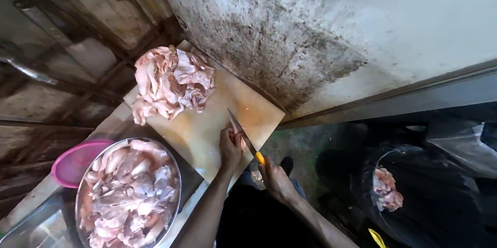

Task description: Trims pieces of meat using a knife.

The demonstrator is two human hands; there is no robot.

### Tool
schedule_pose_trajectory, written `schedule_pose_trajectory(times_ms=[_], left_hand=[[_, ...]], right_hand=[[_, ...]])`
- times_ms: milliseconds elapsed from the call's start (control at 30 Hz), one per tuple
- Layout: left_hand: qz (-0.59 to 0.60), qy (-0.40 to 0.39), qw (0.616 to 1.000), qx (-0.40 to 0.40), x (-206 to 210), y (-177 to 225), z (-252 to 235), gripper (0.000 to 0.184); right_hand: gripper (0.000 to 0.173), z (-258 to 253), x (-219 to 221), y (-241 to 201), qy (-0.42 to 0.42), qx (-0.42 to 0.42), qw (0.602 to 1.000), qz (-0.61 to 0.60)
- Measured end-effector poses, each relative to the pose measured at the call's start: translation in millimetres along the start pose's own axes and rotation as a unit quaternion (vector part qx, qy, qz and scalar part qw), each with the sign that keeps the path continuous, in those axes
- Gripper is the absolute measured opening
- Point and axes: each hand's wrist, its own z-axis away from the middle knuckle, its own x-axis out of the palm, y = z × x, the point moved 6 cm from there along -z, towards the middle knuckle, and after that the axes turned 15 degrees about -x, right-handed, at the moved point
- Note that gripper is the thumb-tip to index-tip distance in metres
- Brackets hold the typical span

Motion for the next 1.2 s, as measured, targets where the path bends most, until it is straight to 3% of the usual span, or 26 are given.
schedule_pose_trajectory(times_ms=[200, 367, 467, 700, 933, 1100, 1200], left_hand=[[-0.049, 0.032, 0.998, 0.027, 3, 9, 4, 0.030], [-0.061, 0.021, 0.997, 0.043, -1, 17, 3, 0.030], [-0.050, 0.018, 0.999, 0.007, 0, 17, -4, 0.031], [-0.066, 0.009, 0.997, -0.026, 1, 19, -3, 0.031], [-0.081, 0.005, 0.996, -0.035, -2, 20, -13, 0.029], [-0.091, -0.015, 0.994, -0.059, -1, 26, -9, 0.031], [-0.093, -0.014, 0.995, -0.044, -5, 26, -10, 0.030]], right_hand=[[0.045, 22, 1, -6, -0.049, 0.038, 0.998, -0.003], [0.041, -14, -4, -23, -0.054, 0.035, 0.998, 0.016], [0.038, -28, -8, -21, -0.041, 0.028, 0.998, 0.026], [0.042, 15, -5, -5, -0.068, 0.042, 0.997, 0.003], [0.037, -52, -4, -22, -0.040, 0.014, 0.999, 0.022], [0.042, 11, -2, -5, -0.075, 0.057, 0.995, 0.020], [0.041, 4, 1, -12, -0.078, 0.053, 0.995, 0.034]])
